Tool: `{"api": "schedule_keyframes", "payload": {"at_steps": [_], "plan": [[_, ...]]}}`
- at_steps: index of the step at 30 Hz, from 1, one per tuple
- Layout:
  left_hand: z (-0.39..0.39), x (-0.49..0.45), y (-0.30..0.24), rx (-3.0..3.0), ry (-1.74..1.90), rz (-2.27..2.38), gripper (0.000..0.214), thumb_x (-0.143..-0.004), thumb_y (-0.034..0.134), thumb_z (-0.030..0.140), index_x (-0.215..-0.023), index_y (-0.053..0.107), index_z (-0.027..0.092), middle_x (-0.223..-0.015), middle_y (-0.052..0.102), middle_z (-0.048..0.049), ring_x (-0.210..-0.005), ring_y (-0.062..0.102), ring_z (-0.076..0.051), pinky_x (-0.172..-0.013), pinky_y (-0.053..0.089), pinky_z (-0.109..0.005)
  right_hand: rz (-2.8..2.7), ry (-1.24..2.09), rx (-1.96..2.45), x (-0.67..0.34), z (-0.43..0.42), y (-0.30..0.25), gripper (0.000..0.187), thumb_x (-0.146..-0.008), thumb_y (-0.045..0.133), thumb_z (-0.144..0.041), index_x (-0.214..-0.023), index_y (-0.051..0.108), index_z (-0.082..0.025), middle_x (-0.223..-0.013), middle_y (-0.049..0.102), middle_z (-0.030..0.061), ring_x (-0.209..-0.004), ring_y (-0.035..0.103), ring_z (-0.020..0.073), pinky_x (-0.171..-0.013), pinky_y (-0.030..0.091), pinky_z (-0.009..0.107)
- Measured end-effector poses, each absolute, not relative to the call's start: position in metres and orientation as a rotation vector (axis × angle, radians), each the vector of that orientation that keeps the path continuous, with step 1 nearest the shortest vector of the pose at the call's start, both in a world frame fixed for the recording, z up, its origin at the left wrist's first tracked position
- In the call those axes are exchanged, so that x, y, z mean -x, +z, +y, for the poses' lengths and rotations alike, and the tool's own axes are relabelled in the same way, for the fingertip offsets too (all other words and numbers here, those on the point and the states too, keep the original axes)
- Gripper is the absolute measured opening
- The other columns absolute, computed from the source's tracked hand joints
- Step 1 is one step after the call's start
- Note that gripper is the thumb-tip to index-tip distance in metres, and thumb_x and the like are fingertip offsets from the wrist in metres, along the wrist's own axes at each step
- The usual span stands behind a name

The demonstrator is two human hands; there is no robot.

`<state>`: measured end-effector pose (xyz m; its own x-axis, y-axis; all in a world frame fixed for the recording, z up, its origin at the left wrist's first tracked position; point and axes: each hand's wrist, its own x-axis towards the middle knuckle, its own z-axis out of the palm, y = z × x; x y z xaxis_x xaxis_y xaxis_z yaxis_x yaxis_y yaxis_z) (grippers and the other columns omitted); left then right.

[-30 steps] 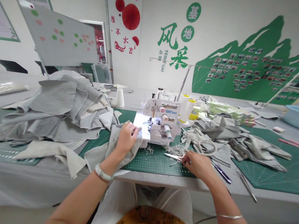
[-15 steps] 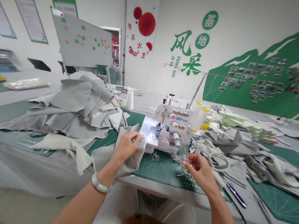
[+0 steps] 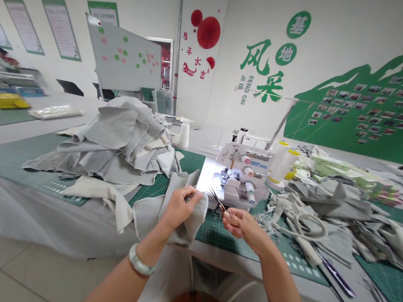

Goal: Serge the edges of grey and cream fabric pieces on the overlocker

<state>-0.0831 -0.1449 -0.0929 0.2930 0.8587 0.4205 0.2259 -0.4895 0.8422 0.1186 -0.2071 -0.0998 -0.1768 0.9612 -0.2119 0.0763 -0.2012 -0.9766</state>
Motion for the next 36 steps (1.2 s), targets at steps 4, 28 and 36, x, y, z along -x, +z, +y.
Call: {"api": "schedule_keyframes", "payload": {"at_steps": [4,28,36], "plan": [[-0.150,0.086,-0.098,-1.882,1.206,0.933,0.021,-0.085,0.055,0.031,-0.073,0.066,0.017,-0.077,0.068,-0.0014,-0.075,0.060,-0.016,-0.071,0.044,-0.025,-1.286,1.468,1.269,-0.111,-0.201,-0.104,0.051,-0.068,0.068,-0.063,-0.065,0.044,-0.018,-0.048,0.042,-0.0086,-0.039,0.020,0.0015,-0.040,0.009,0.019],[-0.132,0.152,-0.139,-2.241,1.173,1.454,0.023,-0.088,0.050,0.030,-0.073,0.061,0.017,-0.081,0.060,-0.0045,-0.083,0.055,-0.020,-0.080,0.043,-0.033,-1.165,0.891,1.386,-0.148,-0.237,-0.120,0.042,-0.068,0.070,-0.055,-0.060,0.049,-0.020,-0.048,0.045,-0.0062,-0.046,0.038,0.0078,-0.046,0.030,0.020],[-0.089,0.175,-0.161,-2.237,0.872,1.883,0.015,-0.087,0.048,0.025,-0.077,0.056,0.018,-0.087,0.059,-0.0049,-0.086,0.056,-0.019,-0.080,0.043,-0.030,-1.088,0.359,1.942,-0.239,-0.275,-0.156,0.048,-0.061,0.064,-0.061,-0.082,0.070,-0.018,-0.085,0.073,0.0094,-0.072,0.063,0.0251,-0.070,0.048,0.035]]}}
